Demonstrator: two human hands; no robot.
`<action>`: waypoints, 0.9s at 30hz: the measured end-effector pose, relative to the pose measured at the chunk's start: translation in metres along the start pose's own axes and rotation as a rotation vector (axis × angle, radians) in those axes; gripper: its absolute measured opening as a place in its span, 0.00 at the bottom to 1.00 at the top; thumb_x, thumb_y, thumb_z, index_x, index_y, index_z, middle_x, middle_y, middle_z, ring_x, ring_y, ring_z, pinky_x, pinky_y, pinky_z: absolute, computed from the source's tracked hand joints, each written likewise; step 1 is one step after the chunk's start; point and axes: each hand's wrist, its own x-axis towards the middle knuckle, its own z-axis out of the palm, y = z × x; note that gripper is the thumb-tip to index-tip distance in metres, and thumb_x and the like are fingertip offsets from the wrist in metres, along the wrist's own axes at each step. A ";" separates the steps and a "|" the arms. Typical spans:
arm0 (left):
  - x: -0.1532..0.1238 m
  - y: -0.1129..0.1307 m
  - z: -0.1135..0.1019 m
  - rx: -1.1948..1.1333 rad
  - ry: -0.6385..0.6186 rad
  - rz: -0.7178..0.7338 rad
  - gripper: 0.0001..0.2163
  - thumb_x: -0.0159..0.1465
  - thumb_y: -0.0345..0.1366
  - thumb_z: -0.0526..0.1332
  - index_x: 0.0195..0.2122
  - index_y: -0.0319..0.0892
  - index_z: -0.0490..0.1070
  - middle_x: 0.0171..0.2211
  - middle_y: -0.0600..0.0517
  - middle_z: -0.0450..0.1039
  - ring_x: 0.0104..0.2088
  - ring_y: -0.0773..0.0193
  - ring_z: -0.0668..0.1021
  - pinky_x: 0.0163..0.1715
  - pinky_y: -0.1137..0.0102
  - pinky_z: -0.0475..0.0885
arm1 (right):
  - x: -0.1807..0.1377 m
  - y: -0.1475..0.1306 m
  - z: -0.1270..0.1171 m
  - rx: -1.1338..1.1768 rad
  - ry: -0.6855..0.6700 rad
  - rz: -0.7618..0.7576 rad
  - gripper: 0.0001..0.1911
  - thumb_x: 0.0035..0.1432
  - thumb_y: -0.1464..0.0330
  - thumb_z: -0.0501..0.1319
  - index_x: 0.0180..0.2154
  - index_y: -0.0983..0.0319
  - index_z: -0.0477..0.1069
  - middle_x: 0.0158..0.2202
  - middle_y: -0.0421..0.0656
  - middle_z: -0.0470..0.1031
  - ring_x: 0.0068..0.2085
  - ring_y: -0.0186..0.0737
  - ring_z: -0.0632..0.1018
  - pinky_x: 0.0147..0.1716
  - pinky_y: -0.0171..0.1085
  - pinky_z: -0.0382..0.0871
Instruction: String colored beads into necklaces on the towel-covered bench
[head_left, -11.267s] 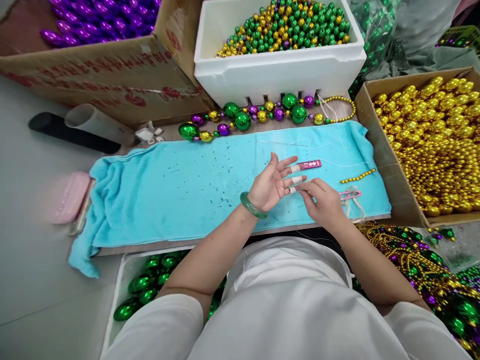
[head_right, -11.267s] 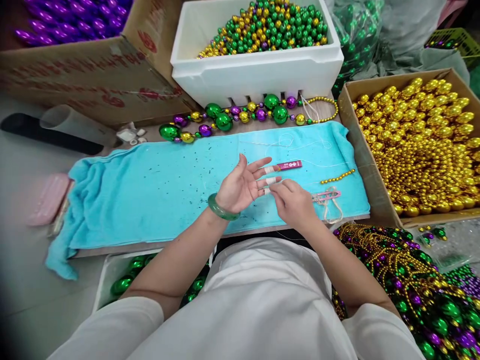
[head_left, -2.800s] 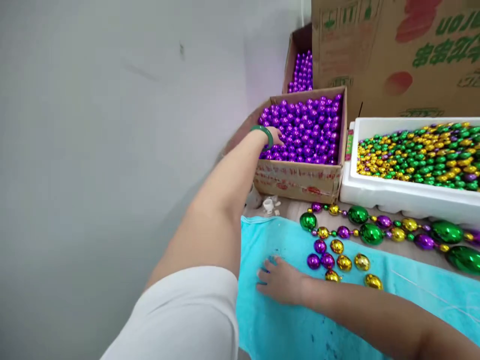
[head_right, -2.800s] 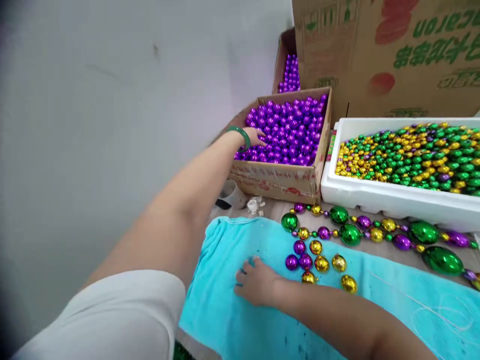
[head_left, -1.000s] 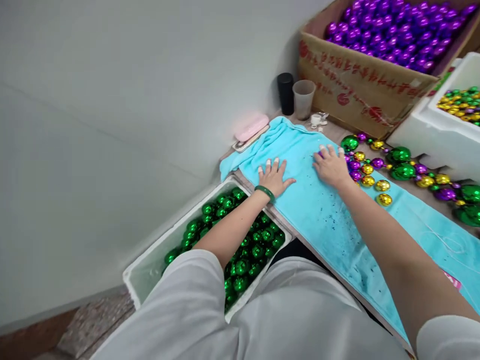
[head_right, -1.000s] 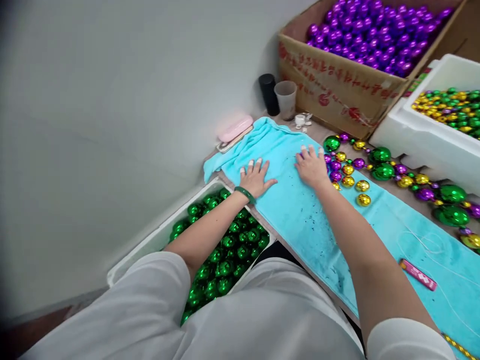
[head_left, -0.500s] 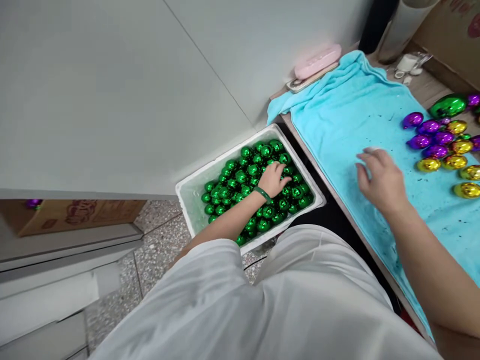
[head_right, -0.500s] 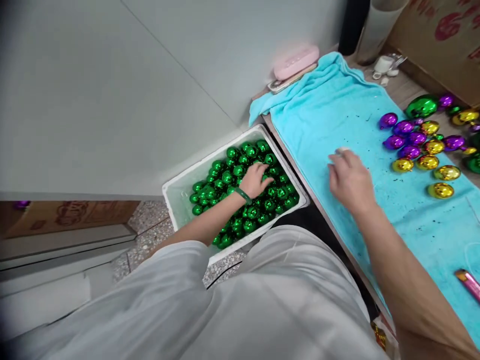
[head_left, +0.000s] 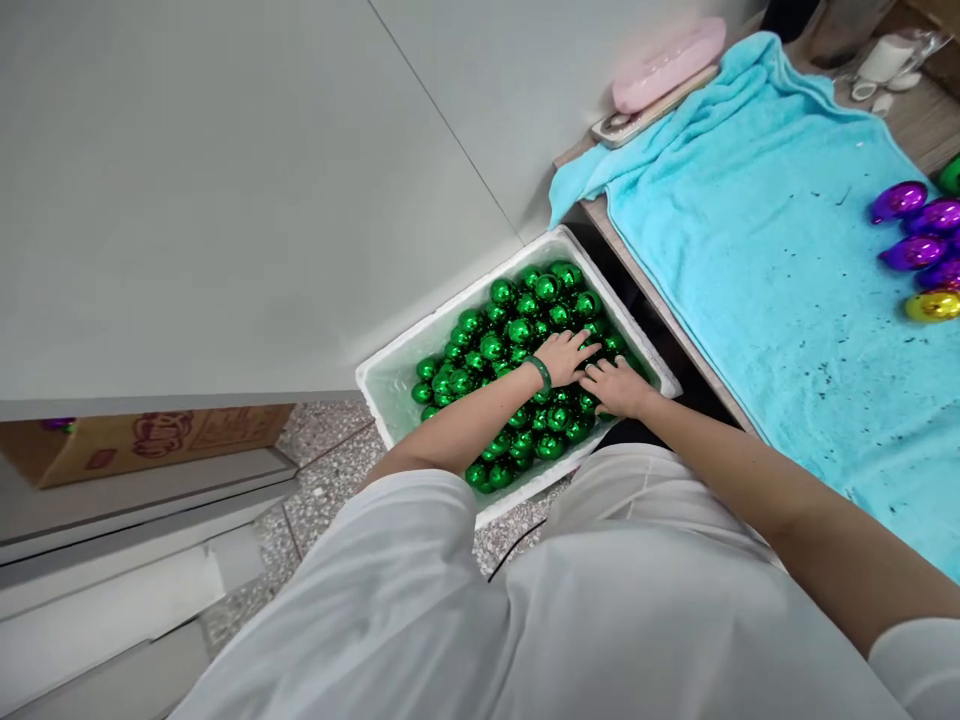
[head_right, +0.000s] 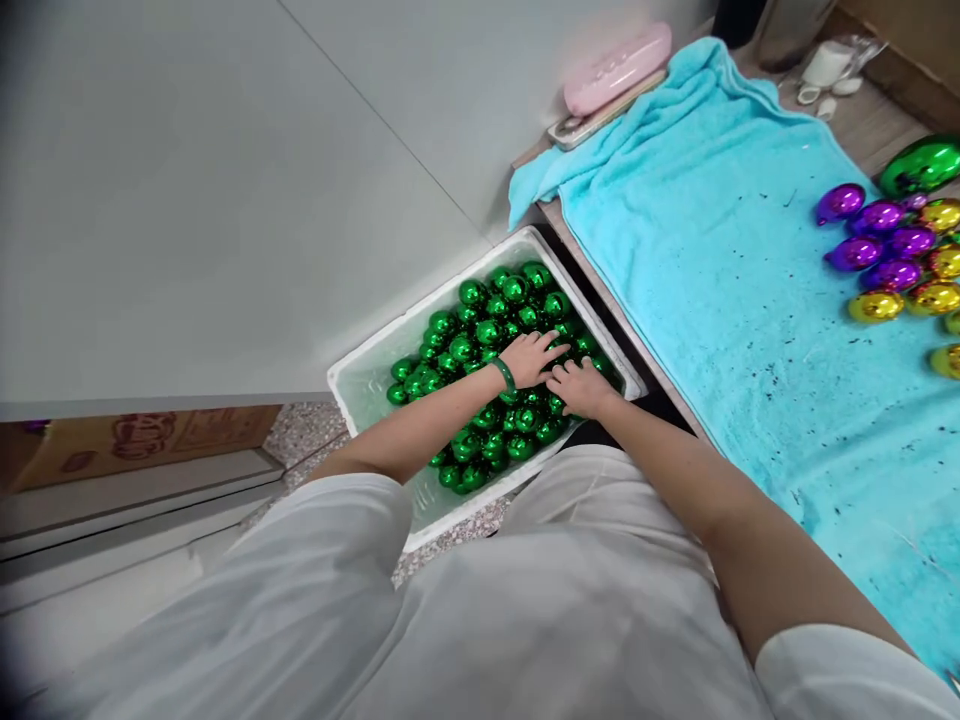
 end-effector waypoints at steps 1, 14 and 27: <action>-0.002 -0.004 0.000 -0.010 0.000 0.047 0.28 0.61 0.41 0.56 0.64 0.48 0.56 0.66 0.42 0.51 0.55 0.44 0.65 0.50 0.53 0.62 | 0.002 -0.001 0.001 -0.020 0.009 -0.048 0.30 0.55 0.61 0.64 0.57 0.62 0.63 0.56 0.54 0.66 0.55 0.59 0.66 0.53 0.59 0.59; -0.012 -0.025 0.018 -0.096 -0.175 0.184 0.36 0.54 0.31 0.61 0.64 0.55 0.55 0.70 0.47 0.37 0.47 0.49 0.73 0.43 0.57 0.71 | 0.000 -0.002 -0.003 0.124 -0.170 -0.076 0.26 0.53 0.66 0.64 0.54 0.60 0.66 0.50 0.51 0.72 0.45 0.50 0.77 0.44 0.45 0.68; -0.015 -0.021 0.004 -0.522 0.134 -0.103 0.29 0.59 0.32 0.56 0.63 0.46 0.54 0.65 0.42 0.47 0.39 0.63 0.79 0.43 0.63 0.76 | -0.046 0.012 -0.069 1.508 0.372 0.560 0.31 0.47 0.58 0.67 0.52 0.60 0.66 0.43 0.44 0.76 0.34 0.38 0.76 0.37 0.41 0.73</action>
